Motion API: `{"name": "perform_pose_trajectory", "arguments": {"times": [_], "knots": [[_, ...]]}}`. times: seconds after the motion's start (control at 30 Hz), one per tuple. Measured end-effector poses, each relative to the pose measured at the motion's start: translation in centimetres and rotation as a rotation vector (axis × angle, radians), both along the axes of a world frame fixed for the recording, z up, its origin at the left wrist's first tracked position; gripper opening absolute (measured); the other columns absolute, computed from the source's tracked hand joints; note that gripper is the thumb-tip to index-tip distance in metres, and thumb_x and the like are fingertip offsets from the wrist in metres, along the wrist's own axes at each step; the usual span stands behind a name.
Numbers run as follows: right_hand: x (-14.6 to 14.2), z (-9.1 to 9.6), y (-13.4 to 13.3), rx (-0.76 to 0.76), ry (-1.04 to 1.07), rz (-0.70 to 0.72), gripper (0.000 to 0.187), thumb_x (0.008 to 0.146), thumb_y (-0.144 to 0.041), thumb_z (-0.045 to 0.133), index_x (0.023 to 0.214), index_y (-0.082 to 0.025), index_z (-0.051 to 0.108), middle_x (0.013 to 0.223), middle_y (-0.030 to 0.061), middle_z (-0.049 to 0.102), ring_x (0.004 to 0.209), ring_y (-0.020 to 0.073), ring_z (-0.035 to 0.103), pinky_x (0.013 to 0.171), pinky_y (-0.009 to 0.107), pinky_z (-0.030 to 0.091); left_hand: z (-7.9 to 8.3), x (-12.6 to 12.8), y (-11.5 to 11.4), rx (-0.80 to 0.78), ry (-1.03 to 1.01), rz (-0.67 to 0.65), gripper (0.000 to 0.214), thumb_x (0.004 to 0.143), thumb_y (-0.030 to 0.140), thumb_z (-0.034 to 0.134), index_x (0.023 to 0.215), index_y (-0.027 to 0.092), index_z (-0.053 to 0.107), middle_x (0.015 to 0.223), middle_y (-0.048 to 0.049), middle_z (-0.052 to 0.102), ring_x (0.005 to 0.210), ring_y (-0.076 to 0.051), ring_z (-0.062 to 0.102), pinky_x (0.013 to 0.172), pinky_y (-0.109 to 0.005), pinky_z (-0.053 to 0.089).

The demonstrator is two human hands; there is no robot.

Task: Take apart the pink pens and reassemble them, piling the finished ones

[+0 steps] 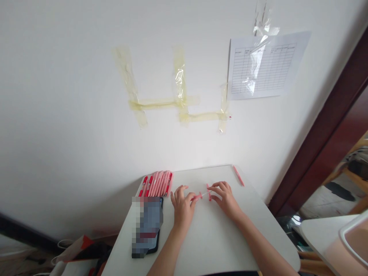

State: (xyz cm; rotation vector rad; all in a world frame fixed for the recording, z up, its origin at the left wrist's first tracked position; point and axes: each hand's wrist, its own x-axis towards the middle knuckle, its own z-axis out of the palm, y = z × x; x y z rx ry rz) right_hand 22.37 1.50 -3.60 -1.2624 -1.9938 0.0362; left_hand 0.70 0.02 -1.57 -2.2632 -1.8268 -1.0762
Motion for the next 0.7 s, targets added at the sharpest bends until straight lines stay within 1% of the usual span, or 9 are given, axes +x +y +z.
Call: {"name": "perform_pose_trajectory", "arguments": {"times": [0.07, 0.13, 0.2, 0.27, 0.4, 0.53, 0.7], "knots": [[0.0, 0.0, 0.0, 0.001, 0.009, 0.010, 0.030, 0.092, -0.023, 0.065, 0.119, -0.036, 0.069, 0.117, 0.0052, 0.066, 0.111, 0.0266, 0.055, 0.102, 0.050, 0.046, 0.0, 0.0, 0.0, 0.001, 0.004, -0.008, 0.013, 0.088, 0.030, 0.064, 0.087, 0.029, 0.077, 0.127, -0.0088, 0.059, 0.131, -0.030, 0.048, 0.118, -0.068, 0.024], [0.1, -0.1, 0.1, 0.007, 0.009, 0.013, 0.019, 0.095, -0.025, 0.063, 0.109, -0.035, 0.072, 0.112, 0.0047, 0.067, 0.109, 0.0261, 0.055, 0.104, 0.052, 0.043, -0.1, 0.0, 0.0, -0.001, 0.012, -0.008, 0.013, 0.088, 0.029, 0.064, 0.088, 0.030, 0.077, 0.127, -0.0082, 0.058, 0.131, -0.030, 0.048, 0.118, -0.068, 0.024], [0.2, -0.2, 0.3, 0.009, 0.007, 0.004, 0.015, 0.097, -0.027, 0.060, 0.101, -0.034, 0.074, 0.108, 0.0044, 0.068, 0.108, 0.0255, 0.056, 0.108, 0.055, 0.039, -0.1, -0.1, 0.0, -0.007, 0.015, -0.001, 0.014, 0.088, 0.027, 0.063, 0.089, 0.030, 0.077, 0.128, -0.0080, 0.058, 0.131, -0.030, 0.048, 0.118, -0.068, 0.024], [0.3, -0.4, 0.4, 0.006, 0.006, -0.004, 0.015, 0.098, -0.029, 0.060, 0.101, -0.032, 0.073, 0.107, 0.0046, 0.068, 0.108, 0.0256, 0.057, 0.111, 0.058, 0.035, -0.1, -0.1, 0.0, -0.017, 0.011, 0.011, 0.015, 0.088, 0.025, 0.062, 0.091, 0.030, 0.077, 0.128, -0.0081, 0.058, 0.131, -0.030, 0.048, 0.117, -0.068, 0.025], [0.4, -0.8, 0.6, -0.005, -0.005, -0.010, 0.014, 0.097, -0.030, 0.060, 0.103, -0.032, 0.072, 0.109, 0.0052, 0.069, 0.110, 0.0265, 0.057, 0.111, 0.060, 0.034, 0.0, -0.1, 0.1, -0.020, 0.011, 0.028, 0.015, 0.088, 0.026, 0.062, 0.090, 0.030, 0.076, 0.127, -0.0082, 0.058, 0.131, -0.030, 0.048, 0.117, -0.069, 0.024], [0.6, -0.9, 0.7, 0.005, -0.021, -0.044, 0.012, 0.097, -0.030, 0.061, 0.100, -0.031, 0.072, 0.109, 0.0053, 0.069, 0.108, 0.0266, 0.058, 0.110, 0.059, 0.035, 0.1, -0.2, 0.1, -0.002, 0.014, 0.069, 0.016, 0.089, 0.024, 0.060, 0.089, 0.028, 0.075, 0.125, -0.0084, 0.059, 0.127, -0.028, 0.051, 0.116, -0.064, 0.028], [1.0, -0.8, 0.9, 0.035, -0.004, -0.118, 0.012, 0.097, -0.031, 0.061, 0.098, -0.029, 0.072, 0.107, 0.0063, 0.069, 0.106, 0.0266, 0.058, 0.102, 0.052, 0.042, 0.0, -0.6, 0.4, 0.034, 0.026, 0.123, 0.017, 0.091, 0.024, 0.057, 0.089, 0.026, 0.074, 0.122, -0.0085, 0.060, 0.122, -0.026, 0.052, 0.113, -0.057, 0.033]]}}
